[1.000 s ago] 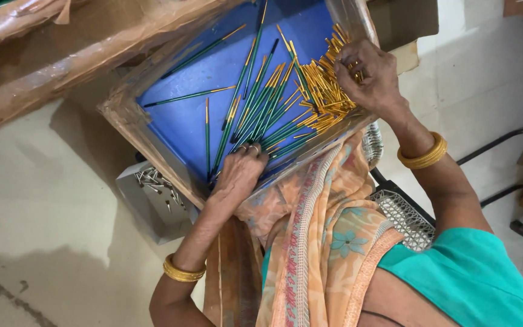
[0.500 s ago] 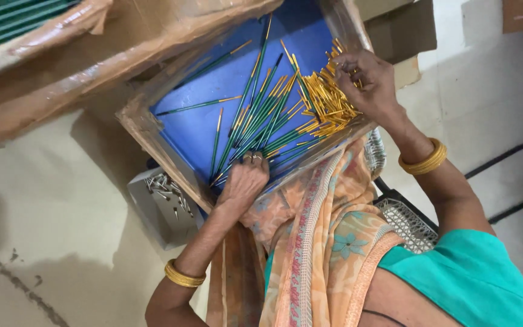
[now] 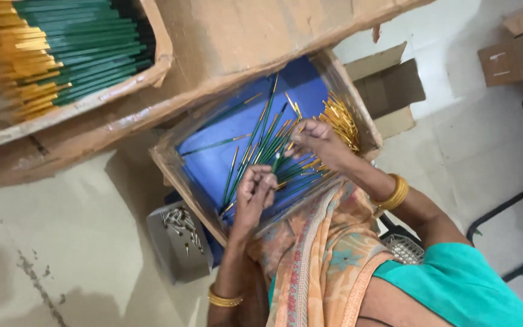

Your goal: Sorting and bundling green sticks with gold tips at a workbench in a manufacturing facility.

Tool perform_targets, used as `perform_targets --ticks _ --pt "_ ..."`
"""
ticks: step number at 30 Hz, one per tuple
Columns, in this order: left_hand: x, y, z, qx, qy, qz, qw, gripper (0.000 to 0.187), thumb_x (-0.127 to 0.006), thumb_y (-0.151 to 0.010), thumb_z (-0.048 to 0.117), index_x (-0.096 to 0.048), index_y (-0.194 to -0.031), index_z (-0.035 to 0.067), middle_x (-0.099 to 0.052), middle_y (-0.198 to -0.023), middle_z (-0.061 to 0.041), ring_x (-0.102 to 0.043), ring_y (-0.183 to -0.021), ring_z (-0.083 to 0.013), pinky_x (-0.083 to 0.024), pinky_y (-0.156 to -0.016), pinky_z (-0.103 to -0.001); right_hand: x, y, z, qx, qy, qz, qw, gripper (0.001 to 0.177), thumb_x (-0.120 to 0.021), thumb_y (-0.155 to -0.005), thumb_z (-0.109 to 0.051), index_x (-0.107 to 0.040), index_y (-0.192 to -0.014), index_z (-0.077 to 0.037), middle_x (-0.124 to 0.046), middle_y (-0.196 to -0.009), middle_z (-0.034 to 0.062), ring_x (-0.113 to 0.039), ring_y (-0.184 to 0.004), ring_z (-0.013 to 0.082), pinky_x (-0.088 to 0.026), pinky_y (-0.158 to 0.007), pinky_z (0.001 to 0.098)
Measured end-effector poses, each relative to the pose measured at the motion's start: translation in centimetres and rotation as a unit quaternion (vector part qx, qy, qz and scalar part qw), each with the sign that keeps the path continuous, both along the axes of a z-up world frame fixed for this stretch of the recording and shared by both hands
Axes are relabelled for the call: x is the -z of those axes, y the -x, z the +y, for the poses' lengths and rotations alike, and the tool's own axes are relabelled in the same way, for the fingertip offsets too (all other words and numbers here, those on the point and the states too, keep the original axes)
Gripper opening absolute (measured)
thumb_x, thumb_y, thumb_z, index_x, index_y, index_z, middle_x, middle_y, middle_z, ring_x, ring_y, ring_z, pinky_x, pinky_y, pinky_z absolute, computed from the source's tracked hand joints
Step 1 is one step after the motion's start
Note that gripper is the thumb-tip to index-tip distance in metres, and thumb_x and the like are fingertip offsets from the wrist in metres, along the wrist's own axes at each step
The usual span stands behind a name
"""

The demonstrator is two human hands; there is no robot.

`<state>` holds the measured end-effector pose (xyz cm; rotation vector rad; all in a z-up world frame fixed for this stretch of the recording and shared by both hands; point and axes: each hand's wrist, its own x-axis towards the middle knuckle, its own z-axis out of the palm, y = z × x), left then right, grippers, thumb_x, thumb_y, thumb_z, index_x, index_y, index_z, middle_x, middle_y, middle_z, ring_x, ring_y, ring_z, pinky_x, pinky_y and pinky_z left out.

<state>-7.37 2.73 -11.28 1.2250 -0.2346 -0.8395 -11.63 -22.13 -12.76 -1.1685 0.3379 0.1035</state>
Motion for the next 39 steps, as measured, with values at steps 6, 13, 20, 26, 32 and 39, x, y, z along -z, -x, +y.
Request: perform_targets --ticks 6,13,20,26,32,39 --pt "-1.1 0.2 -0.8 -0.017 0.103 0.137 0.985 0.015 -0.059 -0.106 0.013 -0.061 -0.116 0.003 -0.064 -0.079 -0.008 -0.042 -0.051 -0.0045 -0.031 -0.044 -0.019 -1.3 -1.1 0.4 -0.046 -0.072 -0.019 0.996 0.012 -0.063 -0.104 -0.016 -0.060 -0.107 -0.005 -0.074 -0.099 0.0108 -0.077 -0.091 0.0197 -0.065 -0.071 0.0297" --pt "-0.3 0.0 -0.6 0.023 0.151 0.270 0.951 0.013 -0.063 -0.104 0.012 -0.061 -0.115 0.004 -0.061 -0.076 -0.007 -0.037 -0.046 -0.0024 -0.026 -0.039 -0.017 -2.0 -0.9 -0.5 -0.084 -0.060 -0.069 0.992 0.012 -0.066 -0.103 -0.014 -0.062 -0.101 -0.002 -0.074 -0.093 0.0123 -0.076 -0.086 0.0185 -0.063 -0.067 0.0298" --pt "0.8 0.6 -1.9 -0.026 0.067 0.128 0.989 0.008 -0.064 -0.104 0.011 -0.065 -0.109 0.004 -0.063 -0.077 -0.005 -0.043 -0.052 -0.0035 -0.032 -0.044 -0.019 -0.1 -0.4 0.4 -0.074 -0.001 -0.075 0.994 0.010 -0.067 -0.102 -0.011 -0.062 -0.102 -0.002 -0.071 -0.093 0.0072 -0.072 -0.088 0.0140 -0.060 -0.080 0.0306" --pt "4.2 -4.3 0.4 -0.069 -0.234 -0.403 0.882 0.016 -0.061 -0.105 0.017 -0.066 -0.110 0.003 -0.069 -0.085 -0.014 -0.066 -0.066 -0.0288 -0.051 -0.057 -0.041 -0.3 -5.4 -1.9 -0.215 0.169 -0.051 0.961 0.019 -0.051 -0.109 -0.018 -0.063 -0.113 -0.004 -0.073 -0.100 0.0080 -0.075 -0.094 0.0129 -0.064 -0.085 0.0301" --pt "5.7 -13.4 1.5 -0.058 -0.373 -0.616 0.691 0.027 -0.062 -0.100 0.024 -0.064 -0.116 0.003 -0.067 -0.119 -0.021 -0.063 -0.109 -0.0434 -0.052 -0.094 -0.053 -5.8 -13.2 -2.9 -0.377 0.728 -0.195 0.538 0.051 -0.044 -0.107 -0.041 -0.045 -0.153 -0.019 -0.072 -0.110 0.0205 -0.073 -0.093 0.0317 -0.058 -0.087 0.0339" --pt "6.3 -11.0 3.9 0.081 -0.385 -0.655 0.646 0.048 -0.066 -0.088 0.024 -0.057 -0.129 0.001 -0.059 -0.129 -0.017 -0.060 -0.115 -0.0395 -0.048 -0.096 -0.052 -2.0 -12.6 -6.6 -0.381 0.709 -0.255 0.536 0.048 -0.054 -0.094 -0.021 -0.060 -0.142 -0.020 -0.067 -0.130 0.0136 -0.065 -0.117 0.0312 -0.050 -0.108 0.0429"
